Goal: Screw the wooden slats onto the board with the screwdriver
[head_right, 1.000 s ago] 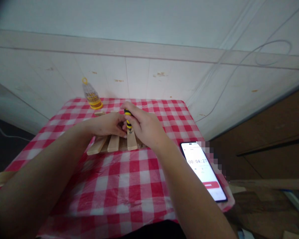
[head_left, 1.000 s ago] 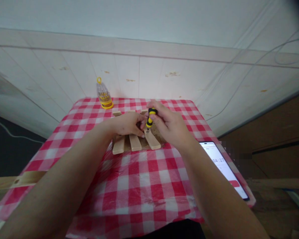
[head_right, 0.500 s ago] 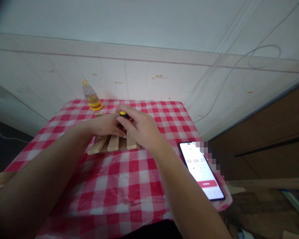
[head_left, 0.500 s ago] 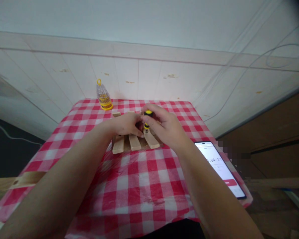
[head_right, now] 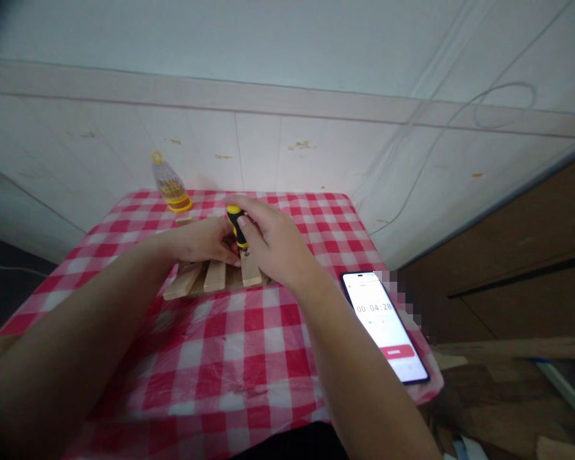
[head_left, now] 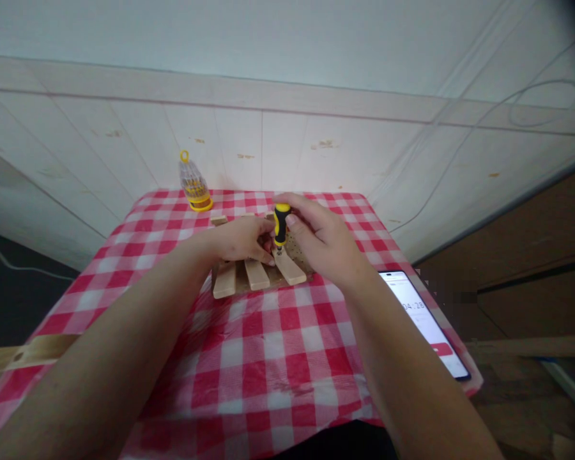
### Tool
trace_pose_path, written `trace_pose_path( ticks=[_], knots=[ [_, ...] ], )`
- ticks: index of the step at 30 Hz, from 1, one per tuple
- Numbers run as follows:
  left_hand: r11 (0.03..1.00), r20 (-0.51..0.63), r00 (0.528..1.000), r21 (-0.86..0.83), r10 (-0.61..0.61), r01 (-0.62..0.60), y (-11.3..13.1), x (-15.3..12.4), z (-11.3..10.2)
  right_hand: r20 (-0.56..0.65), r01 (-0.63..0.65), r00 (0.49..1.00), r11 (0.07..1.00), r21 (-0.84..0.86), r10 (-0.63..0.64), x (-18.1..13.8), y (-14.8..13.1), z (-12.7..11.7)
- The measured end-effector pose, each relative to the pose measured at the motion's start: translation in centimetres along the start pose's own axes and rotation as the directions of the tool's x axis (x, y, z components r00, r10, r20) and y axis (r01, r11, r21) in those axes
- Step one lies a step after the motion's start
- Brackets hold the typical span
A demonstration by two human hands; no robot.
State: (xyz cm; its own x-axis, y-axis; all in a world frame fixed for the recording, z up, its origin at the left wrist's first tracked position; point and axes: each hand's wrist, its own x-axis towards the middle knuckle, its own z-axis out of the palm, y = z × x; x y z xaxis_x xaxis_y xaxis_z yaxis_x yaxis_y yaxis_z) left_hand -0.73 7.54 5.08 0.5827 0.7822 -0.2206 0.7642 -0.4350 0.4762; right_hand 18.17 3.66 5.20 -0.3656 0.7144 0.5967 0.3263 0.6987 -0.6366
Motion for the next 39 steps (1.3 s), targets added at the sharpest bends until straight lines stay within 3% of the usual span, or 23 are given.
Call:
trace_pose_path(
  ticks=[8,13,20,25,30,39],
  knots=[
    [1.000,-0.029,1.000,-0.005,0.005,-0.005,0.4,-0.1,0.0,-0.043,-0.008,0.999,0.999,-0.035,0.006,0.1,0.1,0.0],
    [0.998,-0.009,0.999,0.052,-0.034,0.034,0.7,-0.1,-0.2,0.014,-0.077,0.997,0.997,-0.001,0.077,0.1,0.3,-0.1],
    [1.000,-0.018,1.000,0.017,0.008,-0.008,0.2,-0.1,0.1,0.043,0.002,0.999,0.999,0.044,-0.004,0.0,0.5,0.0],
    [0.998,-0.029,0.999,-0.060,0.028,-0.030,0.3,-0.2,0.1,0.090,-0.031,0.996,0.995,0.096,0.023,-0.3,0.9,0.4],
    [0.999,-0.015,0.999,-0.012,-0.049,0.049,0.8,-0.3,-0.2,0.018,-0.081,0.997,0.995,0.052,0.081,-0.2,1.8,0.5],
    [0.997,0.004,1.000,-0.071,-0.012,0.012,0.3,-0.1,0.0,0.135,-0.118,0.985,0.987,0.108,0.103,-0.4,1.4,0.5]
  ],
)
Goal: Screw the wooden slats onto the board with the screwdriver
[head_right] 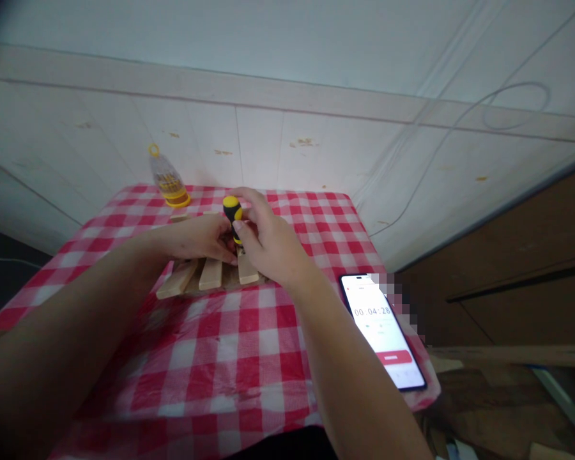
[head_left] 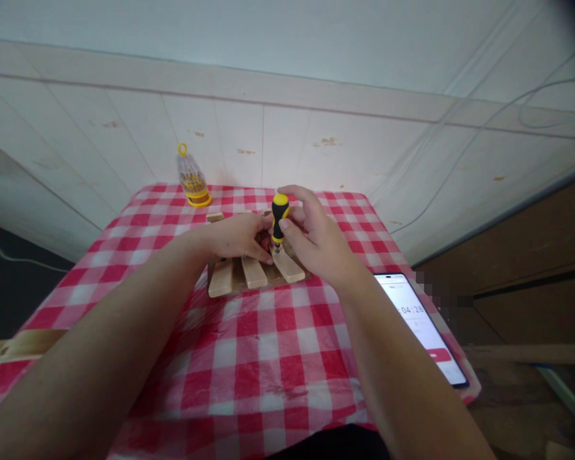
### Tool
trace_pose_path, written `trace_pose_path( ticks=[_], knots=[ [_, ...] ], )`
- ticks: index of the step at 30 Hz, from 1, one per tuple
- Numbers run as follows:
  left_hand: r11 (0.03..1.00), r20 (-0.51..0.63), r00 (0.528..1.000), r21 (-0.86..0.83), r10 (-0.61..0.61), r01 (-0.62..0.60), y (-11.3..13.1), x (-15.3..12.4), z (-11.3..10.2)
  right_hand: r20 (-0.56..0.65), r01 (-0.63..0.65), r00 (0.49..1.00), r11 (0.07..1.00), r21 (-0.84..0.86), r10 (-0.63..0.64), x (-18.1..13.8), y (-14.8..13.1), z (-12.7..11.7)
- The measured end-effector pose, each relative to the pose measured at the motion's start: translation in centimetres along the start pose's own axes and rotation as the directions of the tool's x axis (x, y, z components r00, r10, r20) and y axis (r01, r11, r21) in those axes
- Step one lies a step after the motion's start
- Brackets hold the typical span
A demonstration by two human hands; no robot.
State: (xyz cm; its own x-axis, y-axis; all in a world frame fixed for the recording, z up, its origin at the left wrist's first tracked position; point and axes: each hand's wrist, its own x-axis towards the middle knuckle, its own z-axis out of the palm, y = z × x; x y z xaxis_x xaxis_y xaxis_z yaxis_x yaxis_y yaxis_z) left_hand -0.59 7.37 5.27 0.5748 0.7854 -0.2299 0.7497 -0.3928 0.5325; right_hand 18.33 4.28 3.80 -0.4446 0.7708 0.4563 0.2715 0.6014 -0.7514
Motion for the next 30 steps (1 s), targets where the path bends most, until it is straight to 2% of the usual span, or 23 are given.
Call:
trace_pose_path(
  ticks=[3,8,11,14,17,19,23,26,30],
  knots=[
    [1.000,-0.018,1.000,0.023,-0.011,0.011,0.0,0.0,0.0,-0.037,0.031,0.999,0.999,-0.020,-0.032,0.0,0.0,0.0],
    [1.000,-0.003,1.000,0.008,-0.023,0.023,0.3,0.0,-0.1,-0.067,0.103,0.991,0.983,-0.152,-0.114,0.1,-0.6,-0.3],
    [1.000,-0.004,1.000,-0.012,-0.008,0.008,0.4,-0.1,-0.1,-0.124,0.078,0.987,0.980,-0.183,-0.102,0.2,-0.6,-0.3],
    [1.000,0.001,1.000,0.005,-0.026,0.026,0.5,-0.1,-0.1,-0.159,0.040,0.985,0.981,-0.188,-0.071,0.2,-0.5,-0.1],
    [0.999,-0.002,1.000,0.030,-0.030,0.030,0.5,-0.1,-0.2,-0.144,0.063,0.986,0.986,-0.152,-0.085,0.1,-0.4,0.2],
    [1.000,0.007,1.000,0.025,-0.019,0.019,0.5,-0.2,-0.2,-0.215,0.052,0.974,0.992,-0.113,-0.075,0.1,-0.3,0.2],
    [0.999,0.059,0.998,-0.048,0.012,-0.010,0.4,-0.5,-0.4,-0.372,-0.019,0.928,1.000,0.016,0.024,0.3,0.8,-0.4],
    [0.997,0.077,0.997,-0.074,0.000,0.006,0.5,-0.7,-0.6,-0.393,-0.184,0.897,0.979,0.086,0.203,0.7,2.1,-0.8],
    [0.997,0.067,0.998,-0.076,-0.020,0.025,0.9,-0.9,-0.8,-0.366,-0.415,0.839,0.908,0.051,0.403,0.8,3.7,-0.6]
  ],
)
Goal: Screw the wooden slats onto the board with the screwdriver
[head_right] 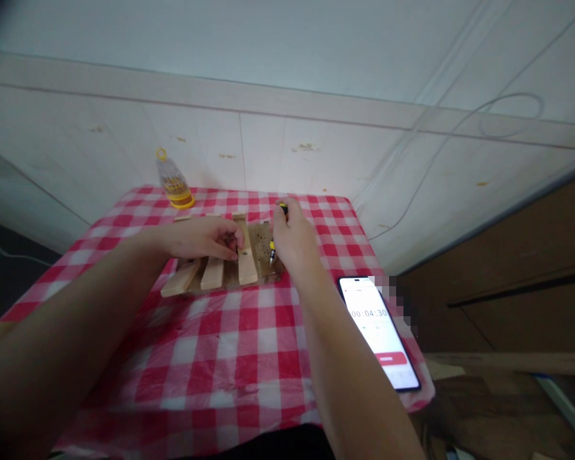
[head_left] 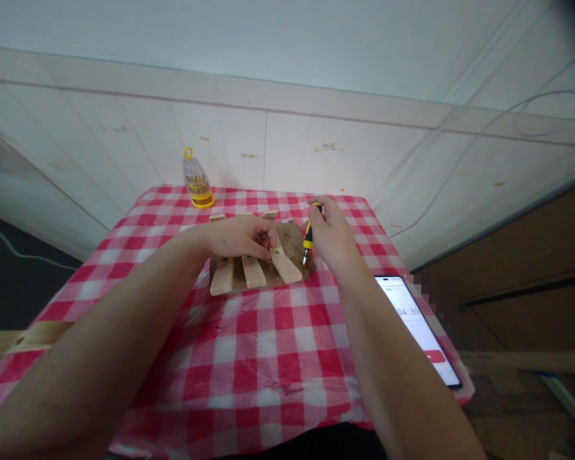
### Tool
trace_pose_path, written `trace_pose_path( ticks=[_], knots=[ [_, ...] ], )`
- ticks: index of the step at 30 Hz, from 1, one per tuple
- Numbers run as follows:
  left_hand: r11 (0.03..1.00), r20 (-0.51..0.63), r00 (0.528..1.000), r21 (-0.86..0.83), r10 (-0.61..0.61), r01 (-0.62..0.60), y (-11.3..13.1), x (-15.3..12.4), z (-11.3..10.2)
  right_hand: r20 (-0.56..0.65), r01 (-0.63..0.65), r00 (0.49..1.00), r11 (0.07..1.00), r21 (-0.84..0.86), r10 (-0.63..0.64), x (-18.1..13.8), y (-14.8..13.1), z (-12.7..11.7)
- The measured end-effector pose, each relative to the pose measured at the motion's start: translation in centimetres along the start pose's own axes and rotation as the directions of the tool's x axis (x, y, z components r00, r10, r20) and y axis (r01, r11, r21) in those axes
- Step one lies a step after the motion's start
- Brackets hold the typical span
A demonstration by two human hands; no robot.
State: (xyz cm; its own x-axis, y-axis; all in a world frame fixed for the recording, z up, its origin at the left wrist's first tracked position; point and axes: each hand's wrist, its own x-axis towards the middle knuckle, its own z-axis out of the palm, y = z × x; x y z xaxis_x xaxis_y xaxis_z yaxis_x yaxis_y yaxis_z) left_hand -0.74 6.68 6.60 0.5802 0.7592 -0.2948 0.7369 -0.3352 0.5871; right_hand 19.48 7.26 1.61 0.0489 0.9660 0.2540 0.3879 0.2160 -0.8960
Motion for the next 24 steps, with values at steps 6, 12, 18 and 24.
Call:
trace_pose_path(
  ticks=[6,12,18,24],
  knots=[
    [0.904,-0.031,0.999,-0.425,0.041,-0.051,0.3,-0.4,0.5,0.068,-0.128,0.989,0.991,-0.029,0.130,0.3,2.3,1.4],
    [0.756,-0.158,0.984,-0.633,0.084,-0.166,0.5,-0.6,0.9,0.055,-0.190,0.979,0.976,-0.102,0.196,0.8,2.7,1.3],
    [0.800,-0.186,0.980,-0.577,0.064,-0.162,0.8,-0.4,0.8,0.078,-0.203,0.974,0.970,-0.134,0.214,0.7,1.8,1.1],
    [0.633,-0.237,0.961,-0.725,0.138,-0.270,0.3,-0.7,0.4,0.095,-0.196,0.970,0.951,-0.239,0.223,0.6,1.2,0.6]
  ],
)
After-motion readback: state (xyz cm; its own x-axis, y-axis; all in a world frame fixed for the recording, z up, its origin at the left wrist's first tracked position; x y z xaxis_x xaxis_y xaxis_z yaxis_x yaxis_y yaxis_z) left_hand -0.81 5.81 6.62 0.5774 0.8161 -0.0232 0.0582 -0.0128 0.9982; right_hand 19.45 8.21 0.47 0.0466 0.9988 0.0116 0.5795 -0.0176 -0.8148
